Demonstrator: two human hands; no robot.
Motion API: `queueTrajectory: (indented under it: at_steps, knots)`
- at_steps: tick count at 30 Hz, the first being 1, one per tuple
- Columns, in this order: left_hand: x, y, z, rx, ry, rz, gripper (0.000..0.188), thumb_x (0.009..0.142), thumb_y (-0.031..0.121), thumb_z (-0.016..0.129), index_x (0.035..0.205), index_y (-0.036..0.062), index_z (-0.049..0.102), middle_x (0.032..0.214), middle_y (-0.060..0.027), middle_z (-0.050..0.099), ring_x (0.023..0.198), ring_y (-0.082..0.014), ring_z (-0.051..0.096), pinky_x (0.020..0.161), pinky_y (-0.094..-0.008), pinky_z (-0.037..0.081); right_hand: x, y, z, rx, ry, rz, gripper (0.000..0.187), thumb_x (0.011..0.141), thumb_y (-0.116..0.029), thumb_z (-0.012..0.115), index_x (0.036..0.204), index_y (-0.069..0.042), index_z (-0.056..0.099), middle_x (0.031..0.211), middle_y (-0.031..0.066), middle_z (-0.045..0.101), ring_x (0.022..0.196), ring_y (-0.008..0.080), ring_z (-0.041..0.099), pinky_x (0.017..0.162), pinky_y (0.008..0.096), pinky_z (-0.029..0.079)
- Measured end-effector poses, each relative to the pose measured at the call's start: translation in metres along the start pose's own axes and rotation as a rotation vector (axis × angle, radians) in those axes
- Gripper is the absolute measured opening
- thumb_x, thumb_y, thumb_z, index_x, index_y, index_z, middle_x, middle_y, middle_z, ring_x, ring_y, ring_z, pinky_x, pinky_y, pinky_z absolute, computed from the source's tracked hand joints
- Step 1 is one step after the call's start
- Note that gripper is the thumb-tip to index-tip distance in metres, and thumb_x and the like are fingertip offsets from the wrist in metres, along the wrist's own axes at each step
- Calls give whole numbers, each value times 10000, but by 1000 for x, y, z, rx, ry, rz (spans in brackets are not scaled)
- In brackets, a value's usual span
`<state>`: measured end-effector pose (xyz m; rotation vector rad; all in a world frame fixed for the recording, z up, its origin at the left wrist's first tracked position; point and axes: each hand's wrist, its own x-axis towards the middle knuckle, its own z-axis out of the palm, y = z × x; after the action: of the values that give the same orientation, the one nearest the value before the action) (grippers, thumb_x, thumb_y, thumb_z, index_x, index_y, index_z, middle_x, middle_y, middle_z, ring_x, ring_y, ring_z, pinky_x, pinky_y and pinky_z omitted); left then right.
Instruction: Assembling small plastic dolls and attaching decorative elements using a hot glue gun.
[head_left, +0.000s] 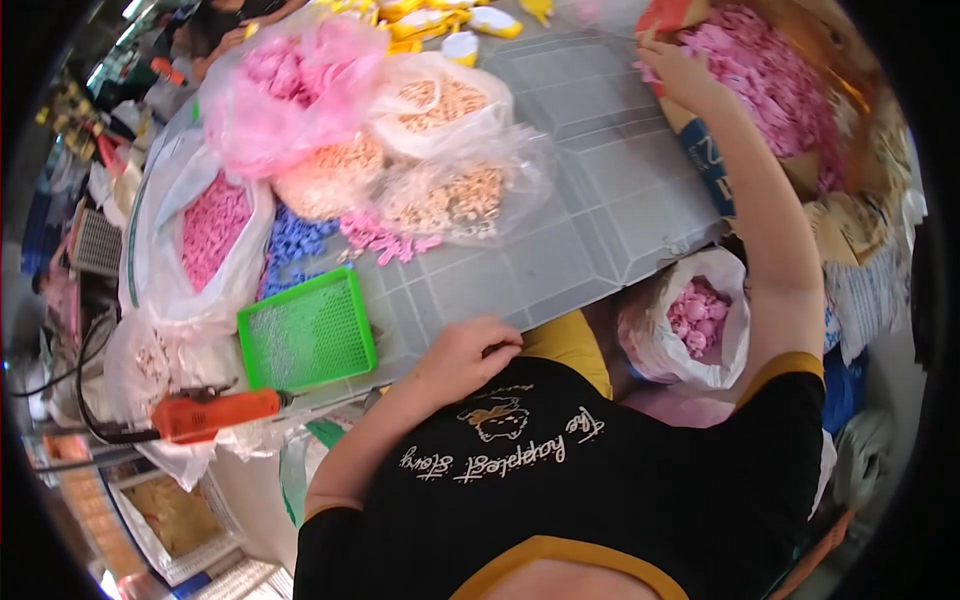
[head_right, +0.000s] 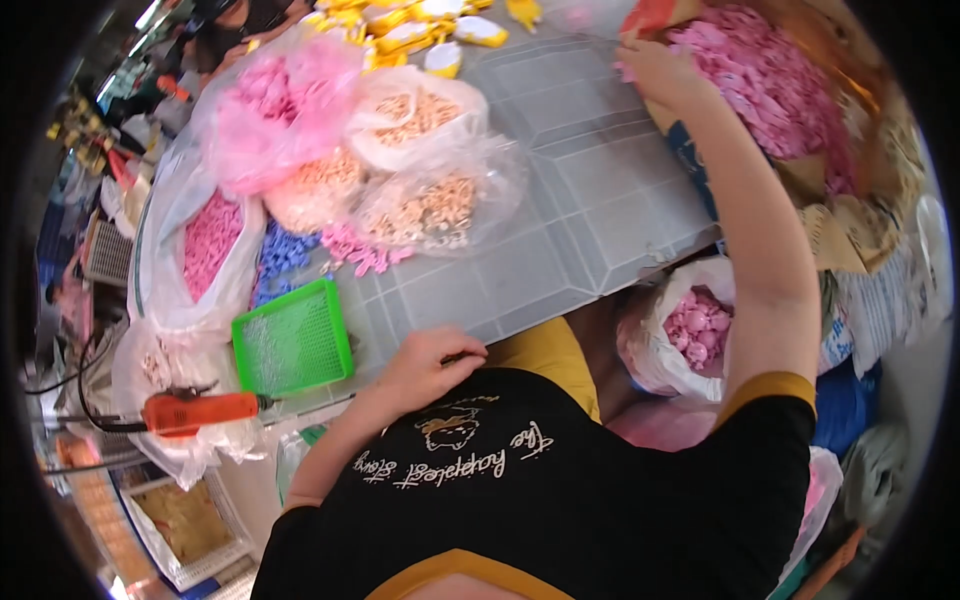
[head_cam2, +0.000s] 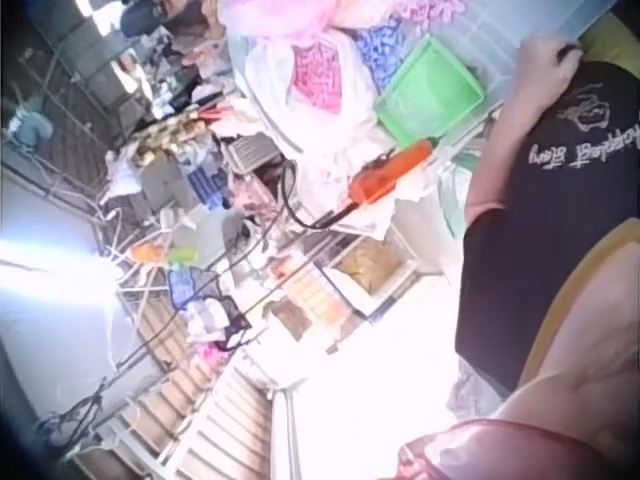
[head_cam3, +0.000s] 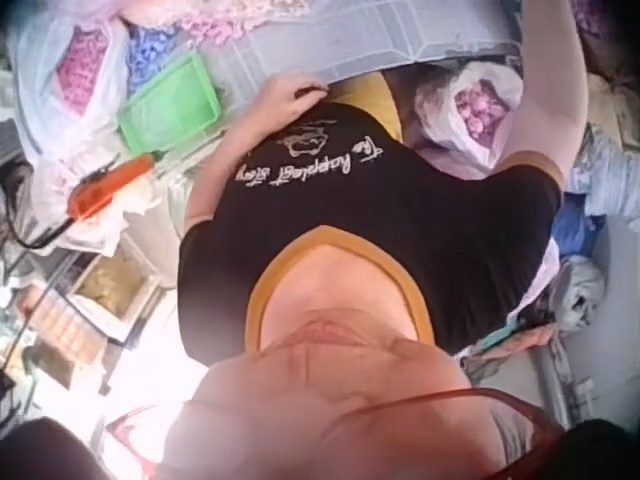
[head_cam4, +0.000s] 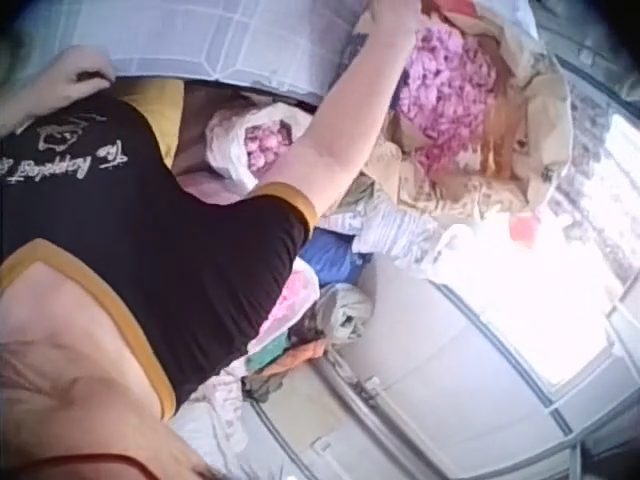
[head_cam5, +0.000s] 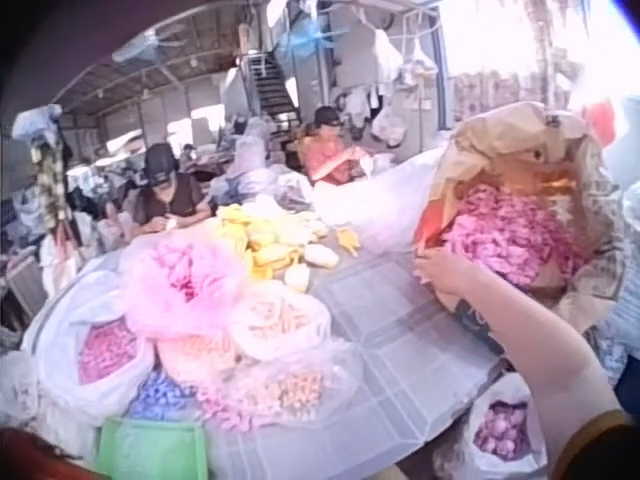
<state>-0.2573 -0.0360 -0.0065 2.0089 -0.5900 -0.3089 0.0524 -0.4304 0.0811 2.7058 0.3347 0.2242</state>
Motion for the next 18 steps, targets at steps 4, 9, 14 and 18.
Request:
queueTrajectory:
  at_steps: [4,9,14,18]
  knots:
    - [-10,4,-33,121,154,-68,152,879,114,659,992,15,686,903,-151,678,827,-305,657,725,-380,521,-2,11,4,91,172,-11,453,905,-51,525,1348,-149,506,1348,110,499,1206,336,543,960,518,463]
    - [-13,-30,-97,745,634,-216,172,886,97,623,1044,39,663,948,-165,670,892,-346,635,787,-448,499,-47,-40,-22,456,631,-5,384,898,-122,595,1275,-87,527,1219,133,571,1060,306,627,884,449,512]
    - [-6,-56,-132,852,676,-181,149,861,82,634,998,42,675,931,-156,668,893,-355,624,795,-459,487,-117,-147,-30,2432,-104,163,365,963,-313,627,1214,-60,545,1051,75,643,902,206,662,849,392,566]
    - [27,-48,-116,691,586,-41,126,837,90,659,951,47,687,910,-141,667,882,-351,620,796,-455,487,-150,-215,4,2978,-425,430,415,962,-283,647,1249,-19,504,1145,147,619,903,243,671,799,385,600]
